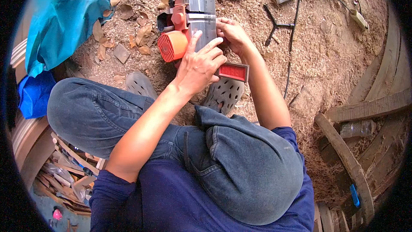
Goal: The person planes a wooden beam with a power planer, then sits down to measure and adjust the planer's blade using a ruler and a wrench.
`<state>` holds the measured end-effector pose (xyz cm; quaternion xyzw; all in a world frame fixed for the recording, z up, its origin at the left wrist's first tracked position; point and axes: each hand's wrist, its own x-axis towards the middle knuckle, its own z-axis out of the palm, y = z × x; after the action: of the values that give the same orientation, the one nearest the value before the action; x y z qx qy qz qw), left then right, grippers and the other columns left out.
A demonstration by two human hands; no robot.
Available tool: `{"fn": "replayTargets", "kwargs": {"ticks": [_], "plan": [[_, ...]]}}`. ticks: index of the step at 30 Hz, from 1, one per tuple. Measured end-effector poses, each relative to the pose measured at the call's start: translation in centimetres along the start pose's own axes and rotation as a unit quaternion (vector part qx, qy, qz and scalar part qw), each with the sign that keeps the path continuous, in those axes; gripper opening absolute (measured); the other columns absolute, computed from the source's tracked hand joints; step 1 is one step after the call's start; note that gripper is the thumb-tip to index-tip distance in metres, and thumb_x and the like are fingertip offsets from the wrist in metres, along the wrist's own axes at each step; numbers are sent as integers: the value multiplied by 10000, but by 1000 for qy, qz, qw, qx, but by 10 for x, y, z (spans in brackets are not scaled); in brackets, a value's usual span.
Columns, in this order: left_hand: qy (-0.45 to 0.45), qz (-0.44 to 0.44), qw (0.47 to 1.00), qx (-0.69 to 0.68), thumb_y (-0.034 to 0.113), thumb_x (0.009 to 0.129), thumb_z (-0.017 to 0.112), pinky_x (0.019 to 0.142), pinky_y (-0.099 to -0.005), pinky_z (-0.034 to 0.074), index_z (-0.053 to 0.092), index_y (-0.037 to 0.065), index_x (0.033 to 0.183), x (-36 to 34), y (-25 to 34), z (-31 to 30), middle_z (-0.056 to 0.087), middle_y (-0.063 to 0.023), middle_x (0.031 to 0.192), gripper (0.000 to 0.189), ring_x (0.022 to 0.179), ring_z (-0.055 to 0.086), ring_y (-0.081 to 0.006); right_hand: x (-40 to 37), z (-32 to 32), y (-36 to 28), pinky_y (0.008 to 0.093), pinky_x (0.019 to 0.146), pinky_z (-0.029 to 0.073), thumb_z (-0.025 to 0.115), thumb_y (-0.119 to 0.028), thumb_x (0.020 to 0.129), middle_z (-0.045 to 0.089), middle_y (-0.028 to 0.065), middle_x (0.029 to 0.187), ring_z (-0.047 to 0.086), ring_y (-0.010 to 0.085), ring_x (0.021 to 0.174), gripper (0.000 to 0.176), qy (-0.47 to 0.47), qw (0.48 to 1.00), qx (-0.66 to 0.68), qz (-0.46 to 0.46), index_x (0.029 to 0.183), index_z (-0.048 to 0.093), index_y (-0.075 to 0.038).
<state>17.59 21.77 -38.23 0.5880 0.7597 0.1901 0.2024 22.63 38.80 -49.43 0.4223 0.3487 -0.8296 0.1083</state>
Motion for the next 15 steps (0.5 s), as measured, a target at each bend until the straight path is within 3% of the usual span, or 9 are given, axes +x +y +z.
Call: {"fn": "replayTargets", "kwargs": {"ticks": [6, 15], "plan": [[0, -3, 1000, -8, 255, 538, 914, 1228, -591, 187, 688, 159, 1050, 0, 0, -1, 664, 5, 1113, 568, 1352, 514, -174, -5, 7, -6, 197, 533, 493, 609, -160, 990, 667, -9, 796, 594, 59, 618, 148, 36, 999, -21, 7, 1097, 673, -80], [1, 0, 1000, -10, 258, 530, 915, 1230, -586, 185, 692, 156, 1063, 0, -1, 0, 670, 7, 1118, 586, 1348, 518, -169, -1, 10, -7, 280, 669, 589, 615, -268, 1019, 742, 76, 960, 712, 134, 804, 236, 27, 999, -26, -14, 1090, 681, -53]]}}
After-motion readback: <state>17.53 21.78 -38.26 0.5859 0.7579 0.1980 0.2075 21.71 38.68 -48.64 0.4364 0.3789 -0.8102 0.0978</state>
